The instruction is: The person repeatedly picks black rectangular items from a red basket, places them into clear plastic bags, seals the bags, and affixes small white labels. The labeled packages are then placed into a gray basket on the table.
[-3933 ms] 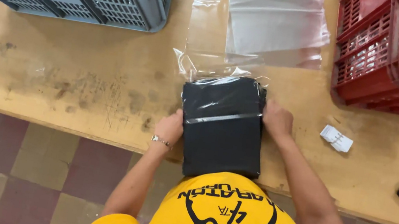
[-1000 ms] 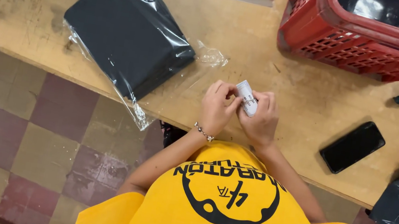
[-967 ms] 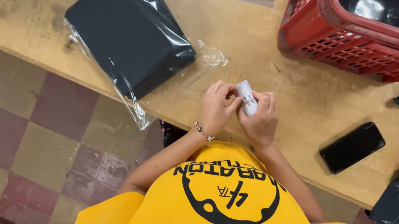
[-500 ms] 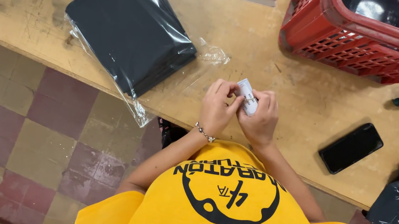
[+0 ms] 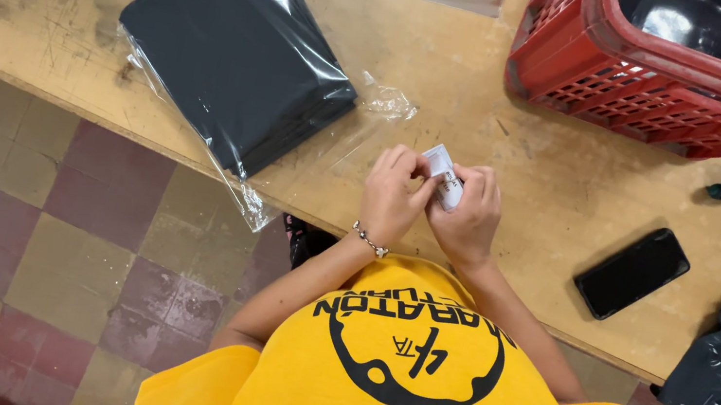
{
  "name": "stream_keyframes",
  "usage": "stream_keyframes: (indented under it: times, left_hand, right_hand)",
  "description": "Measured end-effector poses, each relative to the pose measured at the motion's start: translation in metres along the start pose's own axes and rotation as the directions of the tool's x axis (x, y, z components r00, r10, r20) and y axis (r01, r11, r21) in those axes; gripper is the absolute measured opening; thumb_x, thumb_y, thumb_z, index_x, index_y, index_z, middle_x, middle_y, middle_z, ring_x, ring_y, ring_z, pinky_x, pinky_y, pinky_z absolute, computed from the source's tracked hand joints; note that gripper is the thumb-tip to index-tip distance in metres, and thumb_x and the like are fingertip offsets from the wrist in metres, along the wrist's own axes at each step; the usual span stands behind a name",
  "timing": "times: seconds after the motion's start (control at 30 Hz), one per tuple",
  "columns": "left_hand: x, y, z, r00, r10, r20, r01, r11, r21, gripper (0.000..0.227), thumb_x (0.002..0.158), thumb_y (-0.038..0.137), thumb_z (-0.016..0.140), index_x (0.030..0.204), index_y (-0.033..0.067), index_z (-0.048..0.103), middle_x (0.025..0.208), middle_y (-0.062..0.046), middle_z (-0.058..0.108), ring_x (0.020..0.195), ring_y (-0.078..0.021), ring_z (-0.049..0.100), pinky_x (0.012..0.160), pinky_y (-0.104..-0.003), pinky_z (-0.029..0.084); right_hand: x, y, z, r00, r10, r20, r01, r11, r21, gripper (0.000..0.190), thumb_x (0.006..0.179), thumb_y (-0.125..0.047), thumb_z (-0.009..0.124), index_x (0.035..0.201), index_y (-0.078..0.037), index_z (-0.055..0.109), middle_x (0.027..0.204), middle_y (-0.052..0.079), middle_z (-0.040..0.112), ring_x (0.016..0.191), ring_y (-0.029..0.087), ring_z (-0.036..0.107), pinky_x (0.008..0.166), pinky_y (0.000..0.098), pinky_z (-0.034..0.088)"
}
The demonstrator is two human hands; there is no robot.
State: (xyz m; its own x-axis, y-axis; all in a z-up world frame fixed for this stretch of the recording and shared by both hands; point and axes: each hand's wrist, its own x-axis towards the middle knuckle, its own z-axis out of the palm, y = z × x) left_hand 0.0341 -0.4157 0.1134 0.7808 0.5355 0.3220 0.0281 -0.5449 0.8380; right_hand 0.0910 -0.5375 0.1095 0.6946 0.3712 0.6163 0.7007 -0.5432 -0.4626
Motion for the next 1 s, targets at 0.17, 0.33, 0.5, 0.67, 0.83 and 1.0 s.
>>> stream_keyframes:
  times: [0.17, 0.33, 0.5, 0.67, 0.83, 1.0]
  left_hand:
    - [0.006, 0.000, -0.003, 0.999, 0.048, 0.025, -0.049, 0.999, 0.020, 0.021, 0.084, 0.022, 0.082, 0.085, 0.0176, 0.062, 0.078, 0.003, 0.056, 0.079, -0.0198, 0.062, 0.077, -0.033, 0.052]
    - [0.014, -0.012, -0.004, 0.998, -0.053, 0.036, 0.052, 0.998, 0.037, 0.014, 0.087, 0.019, 0.077, 0.086, 0.0162, 0.064, 0.076, -0.002, 0.065, 0.078, -0.0246, 0.067, 0.075, -0.037, 0.054]
    - [0.026, -0.018, -0.036, 0.984, -0.172, -0.056, 0.174, 0.984, 0.037, 0.011, 0.091, 0.016, 0.072, 0.091, 0.0095, 0.064, 0.077, -0.014, 0.067, 0.079, -0.0363, 0.068, 0.073, -0.046, 0.054]
    - [-0.008, -0.032, -0.046, 0.981, -0.188, 0.048, 0.177, 0.970, 0.168, 0.013, 0.090, 0.027, 0.074, 0.087, 0.0169, 0.066, 0.075, -0.004, 0.068, 0.078, -0.0266, 0.069, 0.073, -0.039, 0.054]
    - [-0.030, -0.017, -0.064, 0.964, -0.183, 0.191, 0.180, 0.983, 0.032, 0.010, 0.089, 0.023, 0.073, 0.089, 0.0179, 0.065, 0.077, -0.004, 0.067, 0.080, -0.0259, 0.069, 0.075, -0.038, 0.055]
    - [-0.024, -0.046, -0.117, 0.980, -0.012, 0.198, -0.022, 0.985, 0.170, 0.014, 0.094, 0.026, 0.071, 0.098, 0.0149, 0.064, 0.085, -0.005, 0.066, 0.088, -0.0271, 0.066, 0.077, -0.038, 0.056]
  right_hand:
    - [0.003, 0.002, 0.000, 1.000, -0.029, 0.004, 0.029, 0.999, -0.033, 0.029, 0.074, -0.010, 0.079, 0.098, -0.007, 0.063, 0.091, 0.006, 0.058, 0.077, 0.028, 0.066, 0.069, 0.0380, 0.052]
    - [-0.006, 0.028, 0.006, 0.996, -0.053, 0.073, 0.060, 0.994, -0.086, 0.043, 0.067, -0.025, 0.084, 0.104, -0.009, 0.067, 0.096, 0.006, 0.061, 0.081, 0.028, 0.064, 0.072, 0.0415, 0.049]
    - [-0.016, 0.076, -0.005, 0.982, -0.034, 0.185, 0.075, 0.973, -0.219, 0.044, 0.068, -0.023, 0.082, 0.105, -0.005, 0.066, 0.097, 0.013, 0.060, 0.088, 0.035, 0.064, 0.077, 0.0466, 0.051]
    - [-0.005, 0.075, -0.016, 0.868, 0.198, 0.455, -0.014, 0.927, -0.375, 0.054, 0.076, -0.034, 0.087, 0.115, -0.002, 0.069, 0.113, 0.021, 0.064, 0.103, 0.045, 0.062, 0.084, 0.0574, 0.052]
    - [0.022, 0.011, -0.004, 0.668, -0.002, 0.744, -0.441, 0.804, 0.398, 0.031, 0.086, -0.023, 0.083, 0.112, -0.010, 0.072, 0.096, 0.010, 0.074, 0.093, 0.029, 0.073, 0.087, 0.0384, 0.056]
    - [0.009, 0.005, 0.021, 0.638, -0.056, 0.768, -0.363, 0.858, 0.364, 0.009, 0.089, -0.022, 0.080, 0.088, -0.017, 0.072, 0.071, 0.002, 0.069, 0.067, 0.017, 0.069, 0.066, 0.0303, 0.055]
